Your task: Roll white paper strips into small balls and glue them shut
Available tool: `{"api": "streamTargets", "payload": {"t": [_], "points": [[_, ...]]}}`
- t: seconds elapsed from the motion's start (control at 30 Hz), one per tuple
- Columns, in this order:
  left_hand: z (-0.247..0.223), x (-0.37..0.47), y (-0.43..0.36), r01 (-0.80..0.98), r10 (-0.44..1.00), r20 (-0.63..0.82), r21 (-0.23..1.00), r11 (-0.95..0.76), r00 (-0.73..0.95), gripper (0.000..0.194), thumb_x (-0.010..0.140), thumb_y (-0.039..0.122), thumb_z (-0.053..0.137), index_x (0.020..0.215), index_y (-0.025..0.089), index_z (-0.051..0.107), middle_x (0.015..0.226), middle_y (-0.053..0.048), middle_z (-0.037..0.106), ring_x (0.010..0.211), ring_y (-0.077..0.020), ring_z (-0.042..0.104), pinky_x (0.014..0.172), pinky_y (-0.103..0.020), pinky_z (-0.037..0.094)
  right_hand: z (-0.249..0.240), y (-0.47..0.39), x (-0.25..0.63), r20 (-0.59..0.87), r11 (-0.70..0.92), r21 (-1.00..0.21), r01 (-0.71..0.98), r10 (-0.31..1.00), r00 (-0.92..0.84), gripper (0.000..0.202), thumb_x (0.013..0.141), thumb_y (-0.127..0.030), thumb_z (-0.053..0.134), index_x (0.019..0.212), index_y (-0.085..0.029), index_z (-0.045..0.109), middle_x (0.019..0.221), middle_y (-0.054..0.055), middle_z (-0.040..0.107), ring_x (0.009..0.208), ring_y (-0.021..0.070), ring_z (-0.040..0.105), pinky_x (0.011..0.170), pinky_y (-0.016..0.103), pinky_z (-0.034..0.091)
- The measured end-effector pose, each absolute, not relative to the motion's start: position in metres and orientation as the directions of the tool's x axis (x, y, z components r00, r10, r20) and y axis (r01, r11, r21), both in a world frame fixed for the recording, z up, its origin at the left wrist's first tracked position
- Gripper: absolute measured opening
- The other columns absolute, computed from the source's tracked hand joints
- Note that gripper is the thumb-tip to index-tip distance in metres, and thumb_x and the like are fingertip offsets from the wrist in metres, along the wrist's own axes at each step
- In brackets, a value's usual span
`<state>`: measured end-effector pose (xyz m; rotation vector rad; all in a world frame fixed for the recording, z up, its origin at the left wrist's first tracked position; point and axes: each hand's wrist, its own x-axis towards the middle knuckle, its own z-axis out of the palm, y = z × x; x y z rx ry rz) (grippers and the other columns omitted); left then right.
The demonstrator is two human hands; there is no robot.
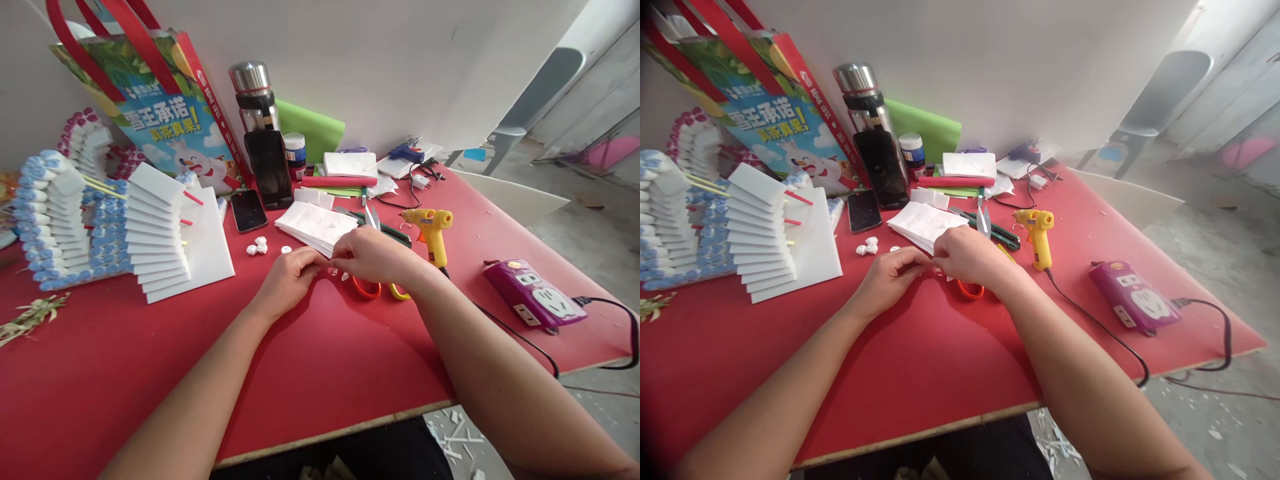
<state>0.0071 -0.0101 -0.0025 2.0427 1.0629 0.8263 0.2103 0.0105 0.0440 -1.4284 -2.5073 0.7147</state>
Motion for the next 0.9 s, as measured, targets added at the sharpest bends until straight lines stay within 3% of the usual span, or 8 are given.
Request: {"api": "streamTargets", "payload": {"t": [0.2, 0.3, 0.43, 0.53, 0.6, 0.67, 0.77, 0.9], "points": [[-0.005, 0.008, -0.008, 0.484, 0.897, 0.26, 0.771, -0.415, 0.356, 0.007, 0.09, 0.02, 0.063, 0.086, 0.021, 0.068, 0.089, 0.0, 0.07, 0.084, -0.017, 0.064, 0.076, -0.03, 0.049, 0.036, 0.014, 0.207, 0.013, 0.249, -0.809, 0.532, 0.913, -0.408, 0.004, 0.077, -0.015, 0.064, 0.076, -0.019, 0.063, 0.071, 0.0, 0.068, 0.058, 0.0121, 0.059, 0.053, 0.023, 0.041], [-0.005, 0.004, -0.005, 0.529, 0.874, 0.382, 0.695, -0.487, 0.301, 0.008, 0.09, 0.023, 0.065, 0.082, 0.021, 0.061, 0.085, 0.0, 0.065, 0.081, -0.0169, 0.06, 0.074, -0.03, 0.047, 0.034, 0.017, 0.207, 0.083, 0.25, -0.86, 0.444, 0.928, -0.363, 0.01, 0.072, -0.019, 0.07, 0.07, -0.018, 0.061, 0.066, -0.002, 0.061, 0.059, 0.0108, 0.053, 0.053, 0.023, 0.039], [-0.006, -0.01, 0.003, 0.662, 0.784, 0.548, 0.477, -0.578, 0.291, 0.005, 0.091, 0.018, 0.06, 0.086, 0.021, 0.06, 0.09, -0.003, 0.066, 0.094, -0.0214, 0.057, 0.087, -0.036, 0.046, 0.033, 0.021, 0.21, 0.142, 0.233, -0.943, 0.237, 0.928, -0.345, 0.012, 0.072, -0.019, 0.069, 0.084, -0.016, 0.07, 0.074, 0.0, 0.064, 0.066, 0.0112, 0.056, 0.062, 0.024, 0.044], [-0.009, -0.022, 0.01, 0.717, 0.786, 0.496, 0.388, -0.58, 0.368, 0.005, 0.087, 0.023, 0.067, 0.091, 0.022, 0.064, 0.094, -0.004, 0.07, 0.096, -0.0243, 0.057, 0.09, -0.04, 0.045, 0.031, 0.023, 0.211, 0.097, 0.124, -0.99, 0.073, 0.951, -0.293, 0.013, 0.075, -0.021, 0.068, 0.085, -0.014, 0.072, 0.07, 0.002, 0.065, 0.063, 0.0117, 0.058, 0.063, 0.025, 0.047], [-0.013, -0.027, 0.013, 0.735, 0.797, 0.449, 0.358, -0.575, 0.405, 0.002, 0.087, 0.02, 0.066, 0.088, 0.022, 0.065, 0.095, -0.005, 0.071, 0.096, -0.0248, 0.059, 0.091, -0.042, 0.045, 0.03, 0.024, 0.212, 0.066, 0.059, -0.998, -0.031, 0.956, -0.285, 0.011, 0.075, -0.021, 0.069, 0.083, -0.013, 0.071, 0.06, -0.001, 0.059, 0.055, 0.0104, 0.054, 0.058, 0.025, 0.046], [-0.015, -0.03, 0.015, 0.758, 0.803, 0.422, 0.323, -0.567, 0.421, 0.01, 0.089, 0.014, 0.059, 0.087, 0.021, 0.066, 0.094, -0.005, 0.072, 0.095, -0.0246, 0.06, 0.092, -0.043, 0.044, 0.031, 0.025, 0.212, 0.071, 0.037, -0.993, -0.116, 0.95, -0.304, 0.01, 0.074, -0.021, 0.071, 0.081, -0.013, 0.07, 0.057, -0.003, 0.056, 0.054, 0.0099, 0.054, 0.056, 0.024, 0.046], [-0.015, -0.034, 0.017, 0.798, 0.812, 0.419, 0.269, -0.539, 0.407, 0.021, 0.089, 0.007, 0.051, 0.086, 0.021, 0.067, 0.093, -0.005, 0.073, 0.095, -0.0248, 0.06, 0.093, -0.044, 0.043, 0.033, 0.023, 0.213, 0.074, 0.054, -0.996, -0.068, 0.942, -0.329, 0.01, 0.076, -0.021, 0.071, 0.082, -0.014, 0.069, 0.059, -0.002, 0.059, 0.056, 0.0112, 0.058, 0.055, 0.023, 0.046], [-0.014, -0.035, 0.019, 0.812, 0.816, 0.441, 0.268, -0.518, 0.375, 0.019, 0.089, 0.01, 0.052, 0.086, 0.021, 0.068, 0.093, -0.006, 0.073, 0.096, -0.026, 0.06, 0.093, -0.045, 0.044, 0.037, 0.018, 0.212, 0.019, 0.181, -0.933, 0.31, 0.887, -0.461, 0.012, 0.078, -0.019, 0.068, 0.089, -0.015, 0.072, 0.072, 0.002, 0.069, 0.063, 0.0136, 0.064, 0.059, 0.024, 0.048]]}}
